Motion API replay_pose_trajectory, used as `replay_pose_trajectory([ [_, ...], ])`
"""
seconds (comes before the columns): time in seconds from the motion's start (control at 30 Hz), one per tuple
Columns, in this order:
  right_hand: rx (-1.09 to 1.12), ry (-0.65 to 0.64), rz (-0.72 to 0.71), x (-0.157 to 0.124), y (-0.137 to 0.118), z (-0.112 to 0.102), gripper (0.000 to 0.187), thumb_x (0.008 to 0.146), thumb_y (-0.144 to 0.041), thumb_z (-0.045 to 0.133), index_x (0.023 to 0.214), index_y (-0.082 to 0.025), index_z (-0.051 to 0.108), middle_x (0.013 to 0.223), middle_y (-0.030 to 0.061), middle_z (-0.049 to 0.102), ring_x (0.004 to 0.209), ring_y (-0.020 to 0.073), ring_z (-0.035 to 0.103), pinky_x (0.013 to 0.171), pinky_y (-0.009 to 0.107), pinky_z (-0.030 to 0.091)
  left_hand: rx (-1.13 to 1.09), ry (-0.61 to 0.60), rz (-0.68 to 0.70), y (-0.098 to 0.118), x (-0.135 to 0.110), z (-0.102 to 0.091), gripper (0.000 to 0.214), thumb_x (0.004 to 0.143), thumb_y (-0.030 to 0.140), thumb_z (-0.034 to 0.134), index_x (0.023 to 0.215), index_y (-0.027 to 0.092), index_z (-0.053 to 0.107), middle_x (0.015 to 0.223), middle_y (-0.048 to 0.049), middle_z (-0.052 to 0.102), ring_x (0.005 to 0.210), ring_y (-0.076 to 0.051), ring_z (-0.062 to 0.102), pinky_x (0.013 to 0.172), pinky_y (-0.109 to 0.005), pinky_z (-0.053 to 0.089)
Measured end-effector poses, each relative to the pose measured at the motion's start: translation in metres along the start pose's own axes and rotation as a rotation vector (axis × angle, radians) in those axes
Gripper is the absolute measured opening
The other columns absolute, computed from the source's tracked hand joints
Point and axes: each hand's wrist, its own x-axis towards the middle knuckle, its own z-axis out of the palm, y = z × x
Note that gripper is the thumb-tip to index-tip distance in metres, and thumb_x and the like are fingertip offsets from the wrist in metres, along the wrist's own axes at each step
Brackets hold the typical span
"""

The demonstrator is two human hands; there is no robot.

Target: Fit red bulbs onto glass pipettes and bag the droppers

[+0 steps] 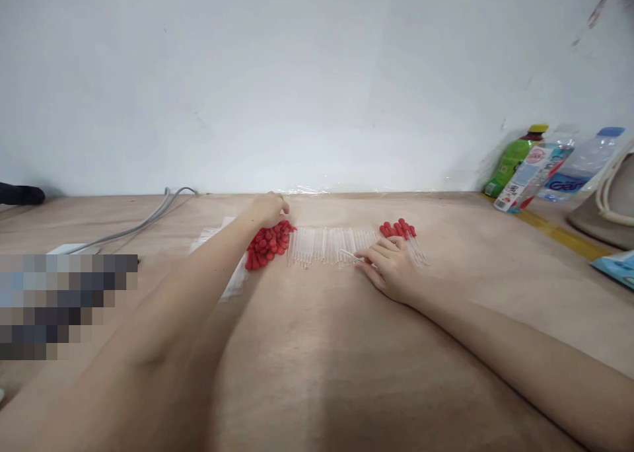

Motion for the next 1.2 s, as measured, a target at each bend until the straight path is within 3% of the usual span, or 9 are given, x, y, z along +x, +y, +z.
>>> replay_pose_trajectory([
  [0.23, 0.048, -0.032, 0.069, -0.001, 0.001, 0.001, 0.017, 0.084, -0.028, 0.048, 0.086, -0.018, 0.061, 0.072, 0.0035, 0.064, 0.073, 0.0161, 0.051, 0.071, 0.031, 0.028, -0.033, -0.054, -0.02, -0.013, 0.009, 0.013, 0.013, 0.059, 0.023, 0.063, 0.071, 0.02, 0.067, 0.08, -0.005, 0.063, 0.078, -0.022, 0.056, 0.072, -0.028, 0.041],
  [0.43, 0.046, -0.06, 0.066, 0.0, 0.001, 0.0, 0.019, 0.084, -0.028, 0.047, 0.086, -0.017, 0.062, 0.072, 0.0039, 0.064, 0.074, 0.0163, 0.05, 0.071, 0.032, 0.028, -0.154, 0.083, 0.005, -0.011, -0.009, 0.003, 0.017, 0.068, 0.028, 0.056, 0.08, 0.018, 0.064, 0.089, -0.0057, 0.06, 0.084, -0.021, 0.055, 0.074, -0.029, 0.041],
  [0.53, 0.057, -0.07, 0.065, 0.001, 0.001, 0.0, 0.02, 0.085, -0.028, 0.046, 0.086, -0.017, 0.063, 0.074, 0.0041, 0.064, 0.075, 0.0161, 0.05, 0.072, 0.031, 0.028, -0.31, 0.248, 0.037, 0.005, -0.031, -0.007, 0.018, 0.074, 0.031, 0.052, 0.084, 0.018, 0.06, 0.088, -0.0043, 0.06, 0.086, -0.019, 0.054, 0.072, -0.028, 0.042],
  [0.6, 0.069, -0.074, 0.051, 0.001, 0.001, 0.0, 0.02, 0.085, -0.028, 0.046, 0.086, -0.019, 0.063, 0.075, 0.0032, 0.063, 0.074, 0.0154, 0.05, 0.071, 0.031, 0.028, -0.497, 0.359, 0.044, 0.022, -0.047, -0.006, 0.018, 0.077, 0.031, 0.05, 0.086, 0.017, 0.058, 0.082, -0.0031, 0.06, 0.076, -0.016, 0.055, 0.067, -0.027, 0.043],
  [0.73, 0.116, -0.065, 0.004, 0.0, 0.0, 0.002, 0.02, 0.085, -0.027, 0.046, 0.088, -0.021, 0.064, 0.075, 0.0017, 0.062, 0.07, 0.0124, 0.052, 0.074, 0.031, 0.028, -0.82, 0.408, 0.075, 0.066, -0.078, 0.011, 0.031, 0.081, 0.029, 0.049, 0.11, 0.017, 0.042, 0.079, -0.0014, 0.058, 0.063, -0.011, 0.054, 0.059, -0.024, 0.043],
  [0.83, 0.132, -0.052, -0.007, 0.0, -0.001, 0.002, 0.019, 0.084, -0.025, 0.046, 0.088, -0.02, 0.064, 0.076, 0.0021, 0.062, 0.07, 0.0117, 0.053, 0.076, 0.032, 0.028, -0.935, 0.371, 0.118, 0.094, -0.094, 0.027, 0.034, 0.083, 0.024, 0.048, 0.116, 0.02, 0.041, 0.085, -0.0032, 0.058, 0.076, -0.013, 0.057, 0.067, -0.026, 0.046],
  [0.93, 0.14, -0.04, -0.005, -0.001, -0.002, 0.001, 0.018, 0.082, -0.023, 0.046, 0.086, -0.02, 0.063, 0.075, 0.0022, 0.061, 0.069, 0.0117, 0.053, 0.076, 0.032, 0.028, -1.022, 0.315, 0.133, 0.109, -0.103, 0.034, 0.018, 0.083, 0.022, 0.048, 0.1, 0.018, 0.053, 0.091, -0.0058, 0.059, 0.083, -0.015, 0.058, 0.073, -0.028, 0.048],
  [1.07, 0.146, -0.019, -0.026, -0.003, -0.003, 0.0, 0.018, 0.081, -0.02, 0.047, 0.087, -0.021, 0.064, 0.074, 0.0015, 0.061, 0.068, 0.011, 0.053, 0.077, 0.033, 0.029, -1.04, 0.241, 0.169, 0.112, -0.107, 0.036, 0.008, 0.079, 0.021, 0.053, 0.083, 0.016, 0.058, 0.087, -0.0054, 0.057, 0.084, -0.016, 0.057, 0.073, -0.029, 0.05],
  [1.2, 0.159, 0.002, -0.041, -0.003, -0.005, 0.0, 0.017, 0.082, -0.021, 0.047, 0.088, -0.021, 0.063, 0.074, 0.0015, 0.061, 0.067, 0.0108, 0.053, 0.077, 0.033, 0.029, -1.038, 0.257, 0.121, 0.11, -0.106, 0.038, 0.011, 0.076, 0.025, 0.058, 0.074, 0.016, 0.053, 0.077, -0.0021, 0.054, 0.074, -0.014, 0.056, 0.068, -0.028, 0.05],
])
